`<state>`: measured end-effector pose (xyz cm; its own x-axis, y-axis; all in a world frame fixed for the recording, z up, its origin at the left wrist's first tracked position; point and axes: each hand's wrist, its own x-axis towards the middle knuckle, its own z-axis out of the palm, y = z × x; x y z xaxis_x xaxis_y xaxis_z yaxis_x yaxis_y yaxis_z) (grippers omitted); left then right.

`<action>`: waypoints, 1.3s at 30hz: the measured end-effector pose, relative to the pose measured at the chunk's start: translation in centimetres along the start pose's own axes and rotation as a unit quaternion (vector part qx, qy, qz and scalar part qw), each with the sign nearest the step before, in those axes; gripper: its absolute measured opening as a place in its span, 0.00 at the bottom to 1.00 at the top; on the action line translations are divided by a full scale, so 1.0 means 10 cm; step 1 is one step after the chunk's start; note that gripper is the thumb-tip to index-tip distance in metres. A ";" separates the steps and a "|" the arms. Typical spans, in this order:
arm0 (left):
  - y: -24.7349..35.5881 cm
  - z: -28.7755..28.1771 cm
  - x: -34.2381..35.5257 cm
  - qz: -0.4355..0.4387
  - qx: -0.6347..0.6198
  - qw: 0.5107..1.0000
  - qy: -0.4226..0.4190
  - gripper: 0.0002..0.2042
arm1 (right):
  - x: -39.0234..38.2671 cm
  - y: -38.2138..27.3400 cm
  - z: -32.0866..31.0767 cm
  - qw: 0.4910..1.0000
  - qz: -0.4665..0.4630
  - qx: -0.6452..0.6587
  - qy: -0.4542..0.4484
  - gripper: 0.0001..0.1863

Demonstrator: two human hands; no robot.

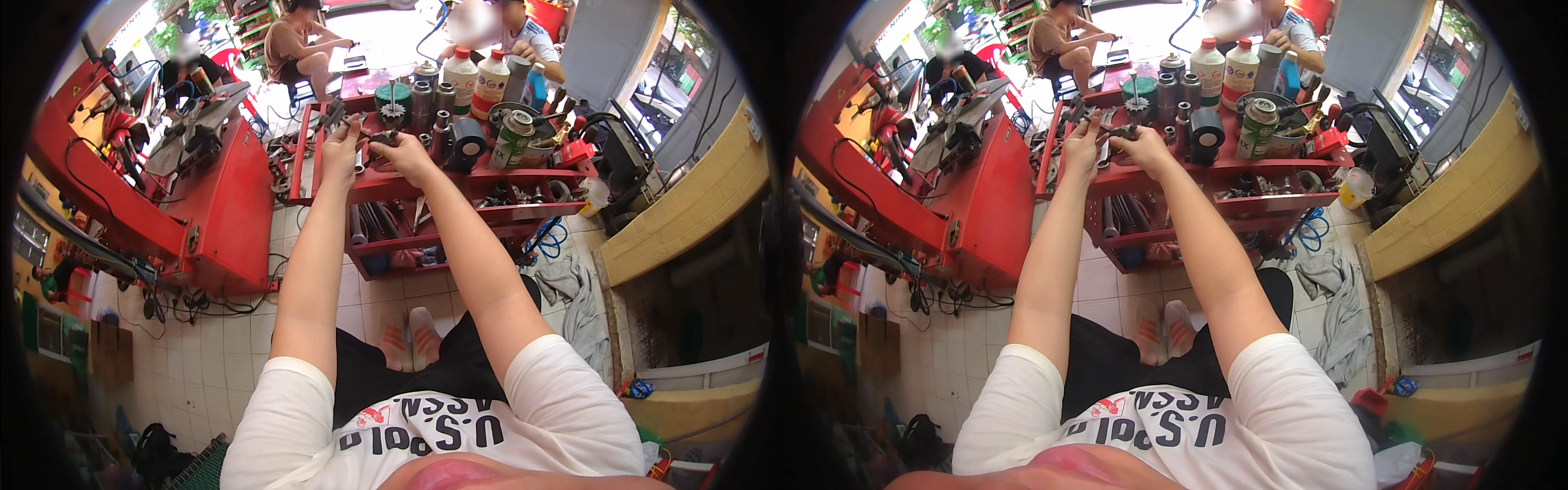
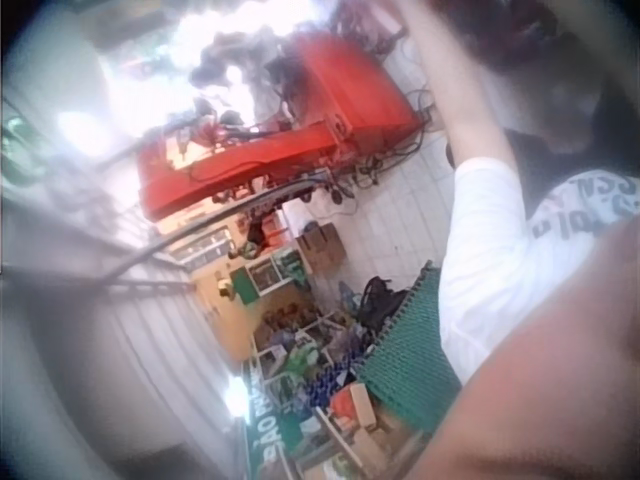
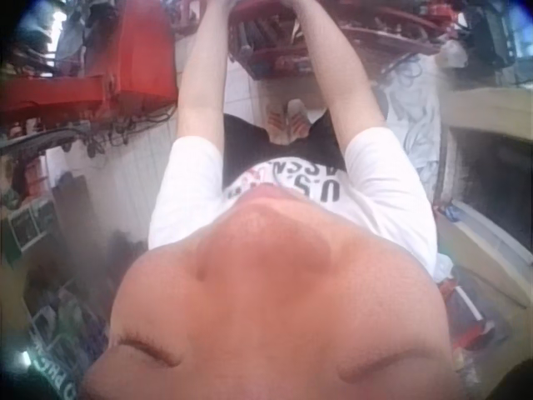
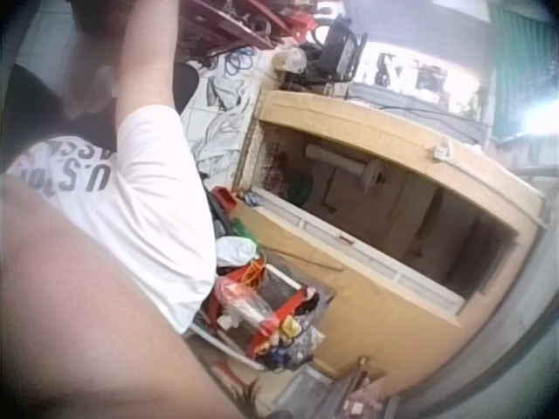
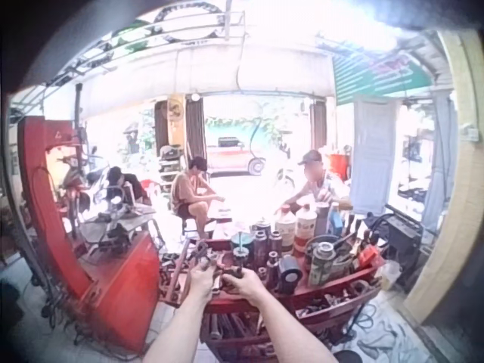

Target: The person sits on the floor in a workshop and uses a wrench to tighten a bolt on a small mechanical assembly held in their left hand. They repeatedly adjust the wrench and the part, then place the assembly on a red tool cart.

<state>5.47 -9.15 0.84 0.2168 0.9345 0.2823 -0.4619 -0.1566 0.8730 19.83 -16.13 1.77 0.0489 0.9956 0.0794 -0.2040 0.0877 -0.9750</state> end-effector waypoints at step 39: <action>-0.08 -0.07 0.06 -0.043 -0.006 0.999 0.022 0.12 | 0.03 0.03 0.01 0.998 -0.004 -0.069 0.006 0.11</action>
<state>5.33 -8.27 0.03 0.2189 0.9572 0.1894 -0.4538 -0.0720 0.8882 19.67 -15.76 1.52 0.0611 0.9945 0.0850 -0.0671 0.0891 -0.9938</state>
